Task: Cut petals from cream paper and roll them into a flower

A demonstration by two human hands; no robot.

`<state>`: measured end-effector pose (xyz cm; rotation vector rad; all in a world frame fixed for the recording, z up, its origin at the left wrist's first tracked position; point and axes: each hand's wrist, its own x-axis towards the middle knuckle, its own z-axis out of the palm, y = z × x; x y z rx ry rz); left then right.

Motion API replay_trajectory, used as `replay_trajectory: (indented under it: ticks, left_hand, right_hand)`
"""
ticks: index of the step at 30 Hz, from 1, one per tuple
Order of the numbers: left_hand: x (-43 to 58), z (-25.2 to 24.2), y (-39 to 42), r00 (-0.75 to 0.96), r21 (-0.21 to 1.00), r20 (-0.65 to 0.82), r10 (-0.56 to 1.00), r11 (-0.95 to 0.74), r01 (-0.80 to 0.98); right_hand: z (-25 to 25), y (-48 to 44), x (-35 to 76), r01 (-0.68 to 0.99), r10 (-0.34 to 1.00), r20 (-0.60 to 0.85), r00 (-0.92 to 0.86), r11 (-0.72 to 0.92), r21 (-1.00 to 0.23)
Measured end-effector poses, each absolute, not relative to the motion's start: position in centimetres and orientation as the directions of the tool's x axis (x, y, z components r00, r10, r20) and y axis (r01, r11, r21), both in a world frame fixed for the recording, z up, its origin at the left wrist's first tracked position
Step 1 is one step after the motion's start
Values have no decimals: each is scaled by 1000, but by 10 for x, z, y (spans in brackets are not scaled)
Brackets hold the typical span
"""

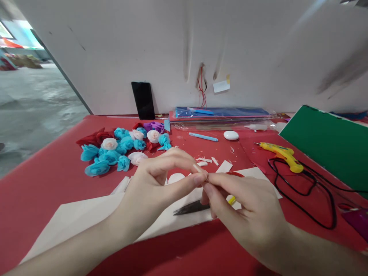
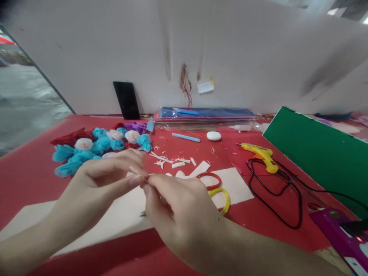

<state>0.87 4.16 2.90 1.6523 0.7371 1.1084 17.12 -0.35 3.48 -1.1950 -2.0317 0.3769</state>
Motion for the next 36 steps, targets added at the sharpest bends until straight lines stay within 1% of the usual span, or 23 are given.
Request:
replay_trajectory:
  ticks: [2,4,6,8,12,17,19,20,23,26,29,33,36]
  left_hand:
    - [10,29,40,378,931,341,861,-364,-10]
    - [11,29,40,363,924,356,861,-381,-1]
    - [12,30,39,350,919,371,860,-395,-2]
    - [13,30,39,354,917,375,857,-399,-5]
    - [12,30,40,406,925,353,843,-379,-17]
    - [8,31,40,472,921,343,812,-389,1]
    - [7,32,39,471,917,348,811,-399,9]
    - [7,32,39,464,916,352,813,-401,7]
    - [7,32,38,456,919,358,815,-394,-17]
    - [8,32,38,457,924,351,817,-383,-25]
    - [8,31,39,460,915,372,806,-401,-39]
    - [5,32,41,483,880,430,762,-474,-36]
    - [3,33,43,508,860,461,728,-508,-52]
  right_hand:
    - [31,-3,172,669,796,523,-304,569,-478]
    - [28,-3,173,697,766,559,-316,587,-411]
    - [25,-3,173,713,755,567,-330,593,-374]
    - [23,-2,173,717,756,561,-338,593,-367]
    - [25,-3,174,702,786,514,-345,579,-414]
    - [34,-3,174,630,873,338,-351,488,-605]
    - [37,-3,174,613,891,292,-347,451,-649]
    - [39,-2,173,609,892,293,-345,450,-653]
    - [41,-1,173,614,875,374,-308,483,-624]
    - [42,0,173,641,834,476,-279,531,-554]
    - [42,-2,173,658,788,538,-299,579,-482]
    - [42,-5,174,663,753,591,-289,603,-445]
    - [43,-6,174,662,756,585,-293,602,-446]
